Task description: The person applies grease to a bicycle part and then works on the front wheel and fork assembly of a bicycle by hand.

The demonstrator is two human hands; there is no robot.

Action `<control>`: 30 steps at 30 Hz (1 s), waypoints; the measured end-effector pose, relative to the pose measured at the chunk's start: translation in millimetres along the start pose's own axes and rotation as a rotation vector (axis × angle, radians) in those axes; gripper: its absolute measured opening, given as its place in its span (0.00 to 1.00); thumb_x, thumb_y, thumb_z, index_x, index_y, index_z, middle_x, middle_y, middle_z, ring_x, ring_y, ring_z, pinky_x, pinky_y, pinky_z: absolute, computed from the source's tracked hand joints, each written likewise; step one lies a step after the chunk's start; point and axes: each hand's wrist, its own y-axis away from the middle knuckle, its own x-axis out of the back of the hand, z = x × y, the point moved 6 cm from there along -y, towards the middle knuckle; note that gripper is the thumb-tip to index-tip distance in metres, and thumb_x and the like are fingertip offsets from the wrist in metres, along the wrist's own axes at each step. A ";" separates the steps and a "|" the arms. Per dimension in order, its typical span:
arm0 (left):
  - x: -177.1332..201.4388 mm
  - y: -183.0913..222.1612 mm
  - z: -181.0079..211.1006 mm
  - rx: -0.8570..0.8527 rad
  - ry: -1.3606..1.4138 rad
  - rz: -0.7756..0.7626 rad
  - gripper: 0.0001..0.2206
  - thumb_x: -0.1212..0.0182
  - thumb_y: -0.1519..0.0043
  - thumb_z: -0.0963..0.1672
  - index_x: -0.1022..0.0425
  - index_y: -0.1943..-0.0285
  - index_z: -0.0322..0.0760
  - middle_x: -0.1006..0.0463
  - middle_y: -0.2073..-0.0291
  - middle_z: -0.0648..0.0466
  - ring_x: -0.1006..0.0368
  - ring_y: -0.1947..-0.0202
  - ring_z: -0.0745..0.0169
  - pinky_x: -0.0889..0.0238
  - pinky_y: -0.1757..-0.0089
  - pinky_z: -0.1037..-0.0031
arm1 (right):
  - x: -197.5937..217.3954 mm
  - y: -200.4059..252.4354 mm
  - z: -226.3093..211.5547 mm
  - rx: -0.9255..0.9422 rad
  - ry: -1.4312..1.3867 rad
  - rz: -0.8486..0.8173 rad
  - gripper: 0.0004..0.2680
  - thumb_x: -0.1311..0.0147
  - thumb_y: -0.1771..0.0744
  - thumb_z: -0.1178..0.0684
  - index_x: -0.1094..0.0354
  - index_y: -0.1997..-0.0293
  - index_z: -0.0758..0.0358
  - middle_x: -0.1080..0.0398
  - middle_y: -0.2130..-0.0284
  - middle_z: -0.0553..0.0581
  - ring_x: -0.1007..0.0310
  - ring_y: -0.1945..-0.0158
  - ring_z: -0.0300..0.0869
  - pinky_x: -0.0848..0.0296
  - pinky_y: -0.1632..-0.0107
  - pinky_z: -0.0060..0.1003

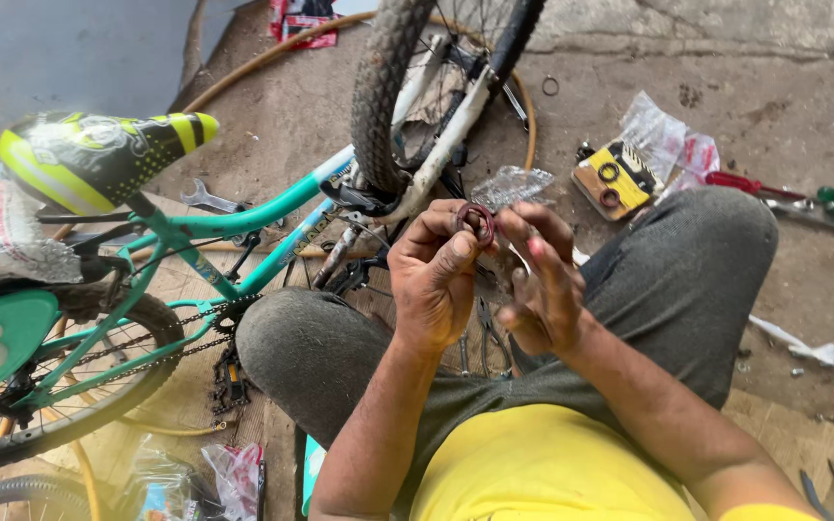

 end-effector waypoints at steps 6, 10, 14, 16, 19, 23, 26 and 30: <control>-4.2 -6.5 7.7 -0.046 -0.055 0.010 0.06 0.31 0.36 0.37 0.23 0.54 0.27 0.25 0.52 0.48 0.25 0.54 0.59 0.29 0.47 0.67 | -3.2 -7.7 -14.4 0.124 0.153 -0.025 0.27 0.44 0.32 0.44 0.50 0.24 0.53 0.34 0.37 0.65 0.45 0.26 0.50 0.36 0.32 0.48; -3.6 -1.0 4.3 0.052 -0.242 -0.025 0.06 0.30 0.37 0.37 0.23 0.56 0.27 0.24 0.51 0.49 0.26 0.53 0.61 0.29 0.48 0.68 | 15.6 -20.7 -21.2 0.012 0.220 -0.053 0.25 0.39 0.30 0.56 0.51 0.24 0.57 0.38 0.34 0.69 0.34 0.29 0.51 0.30 0.30 0.47; -12.3 -2.7 -4.1 0.136 -0.349 -0.153 0.05 0.30 0.36 0.36 0.23 0.58 0.26 0.25 0.51 0.49 0.27 0.50 0.64 0.31 0.46 0.72 | 36.9 -42.2 -22.2 0.011 0.207 -0.160 0.23 0.38 0.31 0.61 0.46 0.28 0.58 0.35 0.36 0.69 0.29 0.33 0.56 0.24 0.34 0.47; -15.7 -0.8 -9.7 0.167 -0.368 -0.195 0.05 0.30 0.36 0.36 0.22 0.56 0.27 0.25 0.51 0.49 0.26 0.49 0.64 0.29 0.46 0.71 | 44.5 -45.4 -24.2 -0.015 0.233 -0.185 0.23 0.37 0.31 0.61 0.45 0.29 0.59 0.33 0.37 0.69 0.27 0.35 0.55 0.21 0.38 0.45; -18.8 -6.6 -13.7 0.160 -0.469 -0.198 0.07 0.33 0.35 0.39 0.22 0.50 0.27 0.24 0.50 0.48 0.24 0.51 0.63 0.25 0.46 0.68 | 66.9 -44.7 -30.5 -0.022 0.264 -0.119 0.23 0.35 0.32 0.60 0.43 0.30 0.58 0.32 0.40 0.69 0.24 0.38 0.52 0.17 0.42 0.42; -9.6 -21.5 -6.3 0.012 -0.442 -0.086 0.12 0.40 0.30 0.43 0.23 0.45 0.26 0.23 0.51 0.44 0.24 0.56 0.58 0.25 0.51 0.68 | 166.8 -15.1 -21.3 -0.145 0.145 0.374 0.26 0.32 0.34 0.54 0.43 0.28 0.53 0.28 0.44 0.60 0.24 0.46 0.45 0.20 0.46 0.38; 7.8 -25.8 3.8 -0.006 -0.336 0.014 0.11 0.46 0.27 0.43 0.24 0.47 0.27 0.23 0.53 0.42 0.25 0.59 0.55 0.28 0.56 0.66 | 246.4 15.5 27.1 -0.212 0.413 0.490 0.26 0.30 0.32 0.64 0.45 0.28 0.56 0.29 0.46 0.62 0.24 0.49 0.45 0.22 0.52 0.36; 34.7 -17.4 18.0 -0.018 -0.280 0.179 0.13 0.52 0.23 0.45 0.26 0.49 0.29 0.24 0.54 0.43 0.28 0.60 0.56 0.30 0.56 0.64 | 285.2 96.3 141.8 -0.754 0.635 0.351 0.27 0.34 0.34 0.65 0.45 0.26 0.62 0.31 0.48 0.61 0.24 0.49 0.43 0.18 0.48 0.37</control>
